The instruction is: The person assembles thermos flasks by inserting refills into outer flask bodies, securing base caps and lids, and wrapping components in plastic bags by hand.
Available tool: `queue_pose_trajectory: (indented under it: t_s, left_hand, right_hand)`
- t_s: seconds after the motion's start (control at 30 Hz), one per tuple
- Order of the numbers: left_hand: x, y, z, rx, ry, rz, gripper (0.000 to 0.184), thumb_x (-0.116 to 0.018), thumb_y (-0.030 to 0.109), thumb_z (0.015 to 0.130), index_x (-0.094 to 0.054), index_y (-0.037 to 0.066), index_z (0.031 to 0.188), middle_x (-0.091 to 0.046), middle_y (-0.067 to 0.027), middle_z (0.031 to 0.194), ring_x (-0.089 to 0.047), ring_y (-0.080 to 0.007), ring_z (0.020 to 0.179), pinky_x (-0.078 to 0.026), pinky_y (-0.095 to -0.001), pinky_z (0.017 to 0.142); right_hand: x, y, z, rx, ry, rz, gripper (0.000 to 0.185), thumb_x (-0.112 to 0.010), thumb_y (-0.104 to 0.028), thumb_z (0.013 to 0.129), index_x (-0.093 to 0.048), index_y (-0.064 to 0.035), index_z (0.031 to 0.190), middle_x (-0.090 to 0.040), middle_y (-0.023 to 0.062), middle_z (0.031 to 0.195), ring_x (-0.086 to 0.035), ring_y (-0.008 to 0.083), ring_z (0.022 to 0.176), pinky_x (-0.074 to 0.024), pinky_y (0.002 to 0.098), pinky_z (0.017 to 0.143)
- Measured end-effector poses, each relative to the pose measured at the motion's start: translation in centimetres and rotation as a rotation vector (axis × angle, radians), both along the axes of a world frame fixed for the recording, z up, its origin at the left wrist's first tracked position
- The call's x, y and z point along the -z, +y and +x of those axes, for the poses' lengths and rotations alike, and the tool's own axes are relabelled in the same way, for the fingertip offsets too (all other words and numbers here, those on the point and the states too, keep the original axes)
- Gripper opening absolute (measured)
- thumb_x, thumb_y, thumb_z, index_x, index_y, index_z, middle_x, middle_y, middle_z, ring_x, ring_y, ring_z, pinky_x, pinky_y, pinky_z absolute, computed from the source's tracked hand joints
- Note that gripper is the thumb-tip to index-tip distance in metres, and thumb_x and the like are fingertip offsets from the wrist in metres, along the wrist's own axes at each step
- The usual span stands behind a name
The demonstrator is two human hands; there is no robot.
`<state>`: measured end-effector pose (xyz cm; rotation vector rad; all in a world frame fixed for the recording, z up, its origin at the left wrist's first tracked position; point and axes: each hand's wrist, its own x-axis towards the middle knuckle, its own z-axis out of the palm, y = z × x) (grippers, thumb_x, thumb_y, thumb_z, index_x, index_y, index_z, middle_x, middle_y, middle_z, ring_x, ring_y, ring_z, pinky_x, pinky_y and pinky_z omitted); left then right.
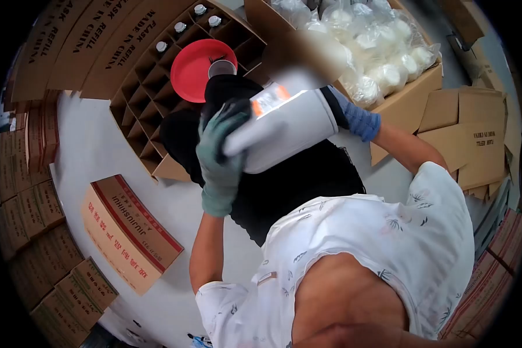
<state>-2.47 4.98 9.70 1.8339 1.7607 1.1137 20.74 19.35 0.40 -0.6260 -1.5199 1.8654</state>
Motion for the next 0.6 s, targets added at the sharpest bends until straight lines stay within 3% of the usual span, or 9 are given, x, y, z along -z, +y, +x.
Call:
queue_pose_trajectory:
  t_s: [0.07, 0.17, 0.23, 0.3, 0.33, 0.4, 0.5, 0.57, 0.6]
  left_hand:
    - [2.7, -0.5, -0.5, -0.303, -0.635, -0.373, 0.032, -0.060, 0.011, 0.082, -0.060, -0.005, 0.110, -0.062, -0.0183, 0.115, -0.058, -0.0210, 0.105, -0.046, -0.0319, 0.090]
    - [0.9, 0.8, 0.4, 0.025, -0.252, 0.066, 0.028, -0.060, 0.006, 0.078, -0.064, -0.002, 0.104, -0.065, -0.0170, 0.109, -0.059, -0.0272, 0.109, -0.043, -0.0375, 0.097]
    - [-3.4, 2.2, 1.9, 0.247, 0.370, 0.240, 0.030, -0.060, 0.002, 0.068, -0.066, 0.001, 0.097, -0.065, -0.0142, 0.108, -0.058, -0.0352, 0.109, -0.038, -0.0461, 0.102]
    - [-2.3, 3.1, 0.5, 0.198, 0.255, 0.272, 0.035, -0.059, 0.001, 0.063, -0.065, 0.002, 0.098, -0.065, -0.0140, 0.109, -0.059, -0.0338, 0.107, -0.041, -0.0424, 0.100]
    - [-1.4, 3.1, -0.2, 0.084, -0.047, 0.194, 0.032, -0.058, 0.001, 0.068, -0.065, 0.000, 0.100, -0.067, -0.0154, 0.102, -0.063, -0.0298, 0.099, -0.046, -0.0373, 0.093]
    - [0.8, 2.7, -2.2, -0.123, -0.353, -0.176, 0.028, -0.056, 0.007, 0.078, -0.065, -0.005, 0.102, -0.068, -0.0159, 0.097, -0.065, -0.0217, 0.090, -0.050, -0.0329, 0.082]
    - [-0.2, 3.2, -0.3, -0.088, -0.248, 0.105, 0.027, -0.060, 0.008, 0.076, -0.066, -0.001, 0.100, -0.068, -0.0136, 0.094, -0.065, -0.0242, 0.093, -0.049, -0.0337, 0.085]
    - [-4.4, 4.6, 2.8, 0.211, 0.607, 0.259, 0.030, -0.063, 0.005, 0.068, -0.067, 0.002, 0.098, -0.067, -0.0126, 0.098, -0.063, -0.0305, 0.098, -0.048, -0.0373, 0.089]
    - [-4.8, 5.1, 3.3, 0.247, 0.563, 0.281, 0.035, -0.064, 0.003, 0.061, -0.067, 0.004, 0.096, -0.067, -0.0112, 0.099, -0.060, -0.0349, 0.102, -0.047, -0.0396, 0.092]
  right_hand:
    - [-3.1, -0.2, -0.4, -0.031, 0.017, 0.122, 0.044, -0.045, -0.026, 0.098, -0.040, -0.0054, 0.137, -0.046, 0.0098, 0.134, -0.047, 0.0163, 0.120, -0.0380, 0.0294, 0.102]
    - [-4.2, 0.0, -2.2, -0.101, 0.165, -0.136, 0.045, -0.043, -0.029, 0.099, -0.041, -0.0034, 0.135, -0.047, 0.0107, 0.134, -0.046, 0.0176, 0.121, -0.0337, 0.0279, 0.105]
    - [-0.4, 1.4, -1.8, -0.188, -0.034, 0.375, 0.041, -0.050, -0.021, 0.096, -0.043, -0.0046, 0.132, -0.050, 0.0119, 0.130, -0.049, 0.0193, 0.118, -0.0354, 0.0283, 0.104]
    - [-0.6, 2.7, -1.8, -0.183, -0.081, 0.455, 0.044, -0.056, -0.018, 0.092, -0.043, -0.0045, 0.132, -0.050, 0.0133, 0.130, -0.050, 0.0208, 0.118, -0.0359, 0.0301, 0.104]
    - [-1.1, 2.2, -1.5, -0.136, -0.021, 0.248, 0.049, -0.059, -0.019, 0.090, -0.042, -0.0039, 0.133, -0.048, 0.0141, 0.132, -0.048, 0.0214, 0.120, -0.0356, 0.0318, 0.104]
    - [-3.2, 2.0, -1.9, -0.094, 0.067, 0.252, 0.057, -0.064, -0.021, 0.088, -0.039, -0.0031, 0.136, -0.046, 0.0146, 0.134, -0.046, 0.0219, 0.123, -0.0347, 0.0339, 0.105]
    - [-3.5, 3.5, -2.8, -0.067, 0.117, 0.735, 0.056, -0.065, -0.021, 0.087, -0.040, -0.0032, 0.134, -0.047, 0.0134, 0.132, -0.047, 0.0218, 0.121, -0.0368, 0.0348, 0.102]
    - [0.1, 3.4, -2.9, -0.016, 0.124, 0.627, 0.047, -0.062, -0.020, 0.089, -0.045, -0.0042, 0.129, -0.051, 0.0123, 0.126, -0.051, 0.0217, 0.115, -0.0408, 0.0345, 0.098]
    - [0.3, 3.2, -2.8, 0.000, 0.135, 0.492, 0.044, -0.060, -0.019, 0.090, -0.046, -0.0045, 0.129, -0.052, 0.0118, 0.124, -0.052, 0.0213, 0.113, -0.0415, 0.0340, 0.097]
